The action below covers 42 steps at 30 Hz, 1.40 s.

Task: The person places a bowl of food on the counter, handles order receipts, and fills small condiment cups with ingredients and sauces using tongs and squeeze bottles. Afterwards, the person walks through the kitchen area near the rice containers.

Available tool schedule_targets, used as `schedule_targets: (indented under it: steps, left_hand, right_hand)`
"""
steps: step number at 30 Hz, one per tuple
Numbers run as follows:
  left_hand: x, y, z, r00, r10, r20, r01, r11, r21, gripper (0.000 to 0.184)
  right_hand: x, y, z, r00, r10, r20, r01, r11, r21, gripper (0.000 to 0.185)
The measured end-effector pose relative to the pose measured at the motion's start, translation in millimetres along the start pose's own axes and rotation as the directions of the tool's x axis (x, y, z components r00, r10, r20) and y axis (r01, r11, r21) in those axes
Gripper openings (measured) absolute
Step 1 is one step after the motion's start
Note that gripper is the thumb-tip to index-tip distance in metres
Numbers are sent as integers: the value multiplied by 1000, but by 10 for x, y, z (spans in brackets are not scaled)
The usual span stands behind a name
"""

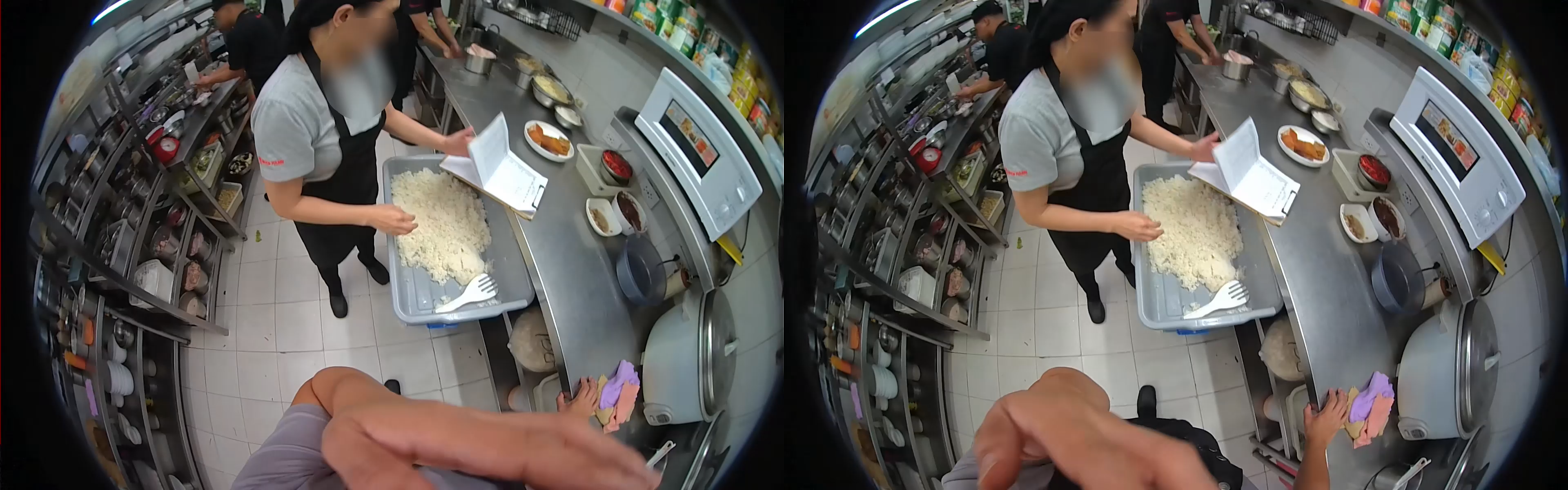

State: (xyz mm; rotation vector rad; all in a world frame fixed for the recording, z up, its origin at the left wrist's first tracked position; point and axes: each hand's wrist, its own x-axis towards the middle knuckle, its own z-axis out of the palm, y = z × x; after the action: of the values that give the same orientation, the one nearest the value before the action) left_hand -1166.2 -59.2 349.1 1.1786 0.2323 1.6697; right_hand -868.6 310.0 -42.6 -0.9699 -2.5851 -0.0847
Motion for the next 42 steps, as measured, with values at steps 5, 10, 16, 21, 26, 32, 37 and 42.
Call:
schedule_targets:
  steps: [5, 10, 16, 21, 26, 32, 37, 42]
  left_hand:
    - [3, 32, 183, 999, -2, -42, 2, 1000, -3, 80]
    - [56, 96, 440, 999, -48, -5, 48, 998, 42, 78]
    - [111, -28, 625, 984, -6, 179, -9, 997, 79, 70]
    - [50, -143, 823, 977, -9, 215, -6, 998, 68, 58]
    - [-65, -281, 969, 974, 32, 223, -43, 998, 44, 46]
    - [-130, -408, 1083, 966, 45, 256, -43, 999, -14, 35]
    - [34, -475, 1073, 971, 115, 210, -122, 992, 17, 30]
    - [562, -548, 964, 915, 284, 288, -399, 750, 527, 27]
  right_hand:
    - [122, -258, -248, 999, 52, 10, -52, 999, -8, 66]
    - [92, -264, -291, 994, 95, 59, -94, 995, -20, 66]
    - [37, -165, -184, 998, 61, 1, -61, 998, -25, 67]
    - [17, -251, -288, 997, 75, 7, -75, 997, 1, 66]
    - [-16, -215, -245, 1000, -3, -22, 3, 999, -33, 65]
    - [-31, -212, -196, 999, 3, -46, -6, 998, -57, 66]
    - [-44, -162, -153, 999, 16, -44, -18, 999, -50, 66]
    - [-48, -87, -143, 999, -5, -43, 3, 998, -69, 66]
